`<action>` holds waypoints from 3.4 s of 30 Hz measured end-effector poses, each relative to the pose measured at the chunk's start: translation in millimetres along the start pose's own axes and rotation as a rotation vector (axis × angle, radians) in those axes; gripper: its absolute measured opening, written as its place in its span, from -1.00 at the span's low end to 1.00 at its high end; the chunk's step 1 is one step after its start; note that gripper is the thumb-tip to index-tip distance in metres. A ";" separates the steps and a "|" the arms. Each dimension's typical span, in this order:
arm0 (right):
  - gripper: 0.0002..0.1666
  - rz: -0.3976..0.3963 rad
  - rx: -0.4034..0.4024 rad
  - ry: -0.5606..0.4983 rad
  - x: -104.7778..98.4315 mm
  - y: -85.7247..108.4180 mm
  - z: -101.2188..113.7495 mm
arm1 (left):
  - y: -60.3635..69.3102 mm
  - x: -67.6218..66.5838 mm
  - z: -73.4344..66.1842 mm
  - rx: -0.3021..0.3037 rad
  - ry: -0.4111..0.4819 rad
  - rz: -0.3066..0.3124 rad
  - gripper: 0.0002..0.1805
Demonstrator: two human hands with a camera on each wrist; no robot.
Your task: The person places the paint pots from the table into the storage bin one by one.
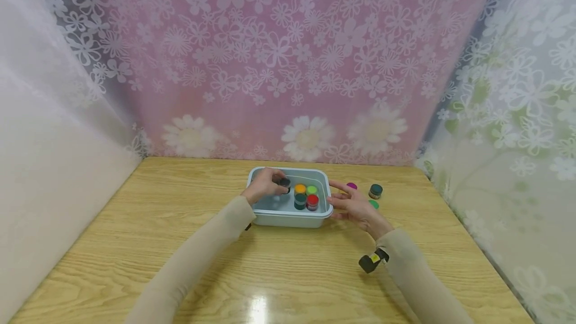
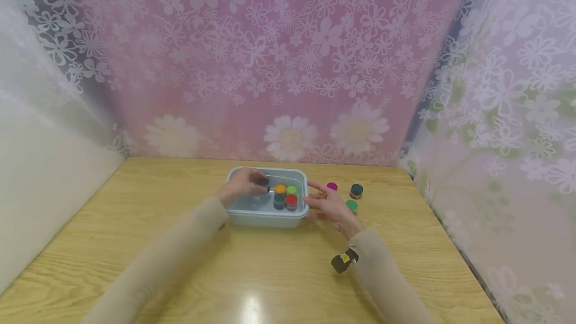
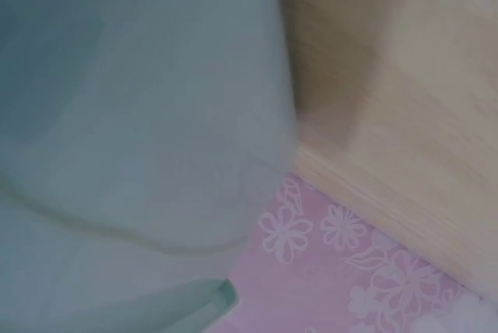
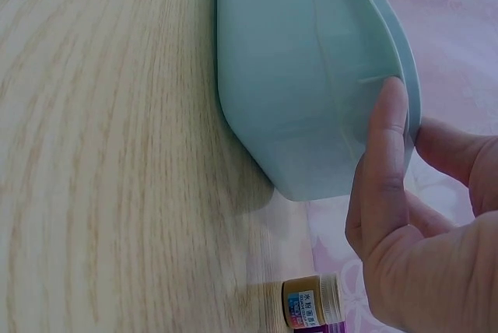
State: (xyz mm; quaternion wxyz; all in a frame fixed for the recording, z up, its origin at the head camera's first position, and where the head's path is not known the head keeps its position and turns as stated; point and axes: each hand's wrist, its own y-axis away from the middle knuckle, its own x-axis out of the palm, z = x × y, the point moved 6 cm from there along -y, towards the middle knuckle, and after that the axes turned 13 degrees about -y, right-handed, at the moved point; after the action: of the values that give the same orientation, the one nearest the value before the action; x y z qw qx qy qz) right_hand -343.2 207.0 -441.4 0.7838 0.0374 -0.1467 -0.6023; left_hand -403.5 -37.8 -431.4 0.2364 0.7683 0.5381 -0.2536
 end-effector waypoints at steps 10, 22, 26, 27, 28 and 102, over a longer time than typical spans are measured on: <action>-0.23 0.001 0.000 -0.002 -1.0 -0.6 -0.9 | 4.3 5.3 -1.0 0.009 -0.133 0.003 -0.61; -0.21 -0.003 0.003 -0.006 -2.4 -2.0 -2.1 | 5.1 9.3 1.0 -0.032 -0.114 0.025 -0.63; -0.20 -0.002 0.002 -0.010 -3.0 -2.2 -2.7 | 2.6 11.0 1.8 -0.035 -0.120 0.027 -0.62; -0.20 -0.002 0.001 -0.010 -3.1 -2.3 -2.7 | 1.7 11.4 2.1 -0.035 -0.115 0.029 -0.61; -0.21 -0.005 0.000 -0.008 -3.2 -2.3 -2.6 | 0.9 11.8 2.3 -0.037 -0.110 0.034 -0.61; -0.46 -0.110 -0.257 0.173 -43.3 7.9 35.0 | 33.8 -63.2 34.6 0.035 0.232 -0.194 -0.64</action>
State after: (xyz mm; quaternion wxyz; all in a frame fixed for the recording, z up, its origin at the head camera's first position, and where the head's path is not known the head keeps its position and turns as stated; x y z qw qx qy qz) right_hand -355.4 254.7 -414.1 0.7575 -0.0033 0.0020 -0.6528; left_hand -394.7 -114.9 -414.0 0.1337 0.7408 0.6291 -0.1941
